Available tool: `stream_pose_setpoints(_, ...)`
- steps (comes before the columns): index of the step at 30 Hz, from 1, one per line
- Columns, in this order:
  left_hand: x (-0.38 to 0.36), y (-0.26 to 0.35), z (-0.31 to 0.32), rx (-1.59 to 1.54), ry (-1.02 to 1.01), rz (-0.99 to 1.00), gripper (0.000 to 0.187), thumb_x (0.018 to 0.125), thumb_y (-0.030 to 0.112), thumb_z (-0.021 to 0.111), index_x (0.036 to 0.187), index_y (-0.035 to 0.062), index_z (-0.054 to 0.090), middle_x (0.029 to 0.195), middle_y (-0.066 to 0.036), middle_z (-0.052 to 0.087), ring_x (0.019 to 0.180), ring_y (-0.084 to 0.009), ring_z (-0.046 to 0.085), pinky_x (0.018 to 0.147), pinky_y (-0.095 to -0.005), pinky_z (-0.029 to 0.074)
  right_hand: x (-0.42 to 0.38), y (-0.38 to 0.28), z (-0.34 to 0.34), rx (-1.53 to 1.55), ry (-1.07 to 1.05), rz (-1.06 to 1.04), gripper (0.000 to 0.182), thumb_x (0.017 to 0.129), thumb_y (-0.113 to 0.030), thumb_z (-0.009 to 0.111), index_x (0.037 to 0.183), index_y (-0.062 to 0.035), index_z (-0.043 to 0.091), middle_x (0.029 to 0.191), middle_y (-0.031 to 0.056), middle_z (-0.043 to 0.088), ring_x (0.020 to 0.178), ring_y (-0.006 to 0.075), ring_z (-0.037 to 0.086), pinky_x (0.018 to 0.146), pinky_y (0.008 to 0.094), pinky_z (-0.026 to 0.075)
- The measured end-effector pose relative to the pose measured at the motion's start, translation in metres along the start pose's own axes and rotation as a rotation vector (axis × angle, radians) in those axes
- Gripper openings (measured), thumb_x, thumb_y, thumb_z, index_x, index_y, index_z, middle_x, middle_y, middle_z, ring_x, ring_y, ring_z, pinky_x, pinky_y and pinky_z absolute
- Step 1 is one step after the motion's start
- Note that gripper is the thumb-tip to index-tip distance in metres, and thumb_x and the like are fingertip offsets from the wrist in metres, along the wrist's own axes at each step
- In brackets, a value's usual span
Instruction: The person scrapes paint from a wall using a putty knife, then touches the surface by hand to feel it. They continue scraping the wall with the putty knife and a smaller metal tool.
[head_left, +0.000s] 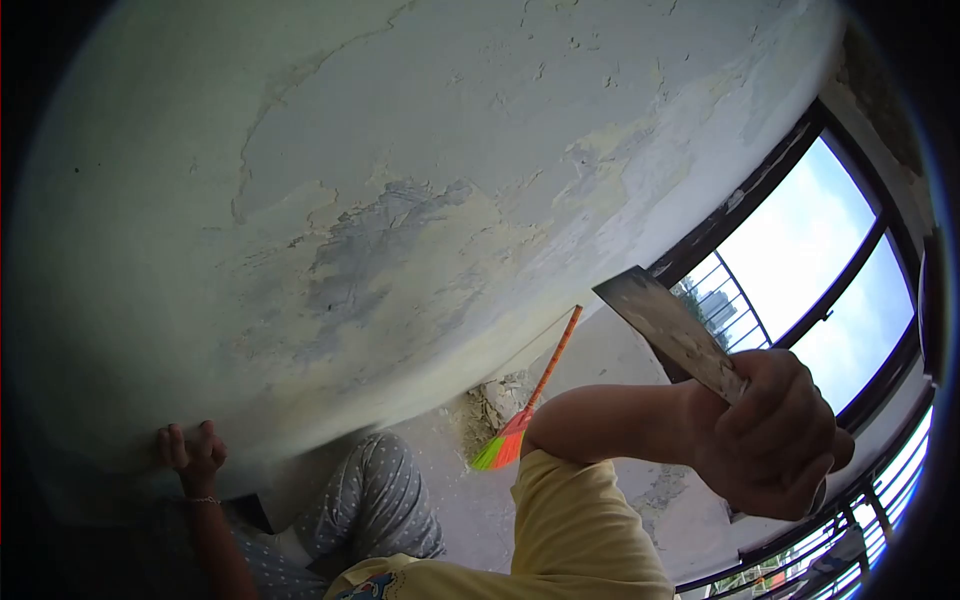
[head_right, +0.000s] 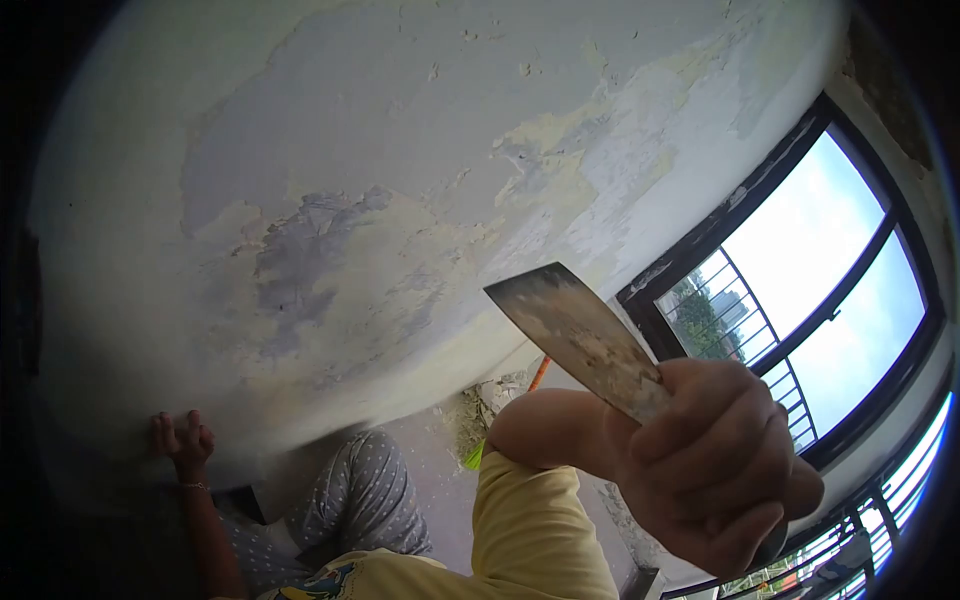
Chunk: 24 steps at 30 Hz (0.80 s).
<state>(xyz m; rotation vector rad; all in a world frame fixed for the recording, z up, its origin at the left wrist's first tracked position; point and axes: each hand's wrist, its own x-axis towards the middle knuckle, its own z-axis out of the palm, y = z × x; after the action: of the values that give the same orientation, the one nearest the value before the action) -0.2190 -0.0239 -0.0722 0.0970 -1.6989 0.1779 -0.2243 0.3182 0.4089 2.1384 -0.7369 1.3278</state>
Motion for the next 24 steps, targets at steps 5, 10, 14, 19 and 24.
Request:
stream_pose_setpoints(5,-0.024,-0.001,0.001,0.041,-0.092,-0.027,0.03,0.093,0.034,0.043,0.119,0.0248,0.056,0.143,-0.014,0.027,0.13,-0.0365,0.028,0.103,-0.0504,0.035,-0.026,0.1,0.002,-0.284,-0.029,0.329,0.019,0.093,-0.002,0.046,0.078,-0.008,0.037,0.046,0.002,0.042,0.031,0.0096,0.038,0.027,0.0253,0.031)
stream_pose_setpoints(10,-0.02,-0.001,0.0,0.034,-0.096,-0.031,0.03,0.093,0.036,0.044,0.118,0.026,0.057,0.143,-0.014,0.027,0.13,-0.037,0.029,0.102,-0.0519,0.035,0.005,0.056,0.009,-0.343,-0.165,0.257,0.019,0.094,-0.004,0.044,0.078,-0.0111,0.036,0.05,0.0037,0.044,0.03,0.0102,0.038,0.028,0.0243,0.034)
stream_pose_setpoints(14,-0.019,-0.001,0.001,0.051,-0.06,-0.034,0.032,0.094,0.038,0.042,0.12,0.0256,0.055,0.143,-0.015,0.03,0.129,-0.0378,0.032,0.101,-0.0532,0.035,-0.019,0.087,0.005,-0.356,-0.123,0.254,0.02,0.094,-0.003,0.042,0.077,-0.0119,0.036,0.051,0.0036,0.044,0.031,0.0101,0.038,0.028,0.0241,0.034)
stream_pose_setpoints(19,-0.018,-0.001,-0.001,0.034,-0.076,-0.04,0.029,0.093,0.037,0.044,0.117,0.0264,0.057,0.143,-0.014,0.028,0.129,-0.0374,0.03,0.101,-0.0524,0.036,-0.019,0.093,-0.002,-0.358,-0.117,0.361,0.021,0.094,-0.002,0.041,0.076,-0.0111,0.036,0.051,0.0045,0.045,0.031,0.0097,0.038,0.028,0.024,0.033)
stream_pose_setpoints(24,-0.026,-0.001,0.0,0.041,-0.089,-0.032,0.026,0.092,0.035,0.046,0.114,0.0254,0.057,0.142,-0.015,0.029,0.128,-0.0378,0.031,0.101,-0.051,0.036,0.002,0.073,0.008,-0.192,-0.183,0.249,0.016,0.091,0.002,0.041,0.082,-0.0101,0.036,0.049,0.0027,0.043,0.03,0.0097,0.036,0.027,0.0253,0.033)
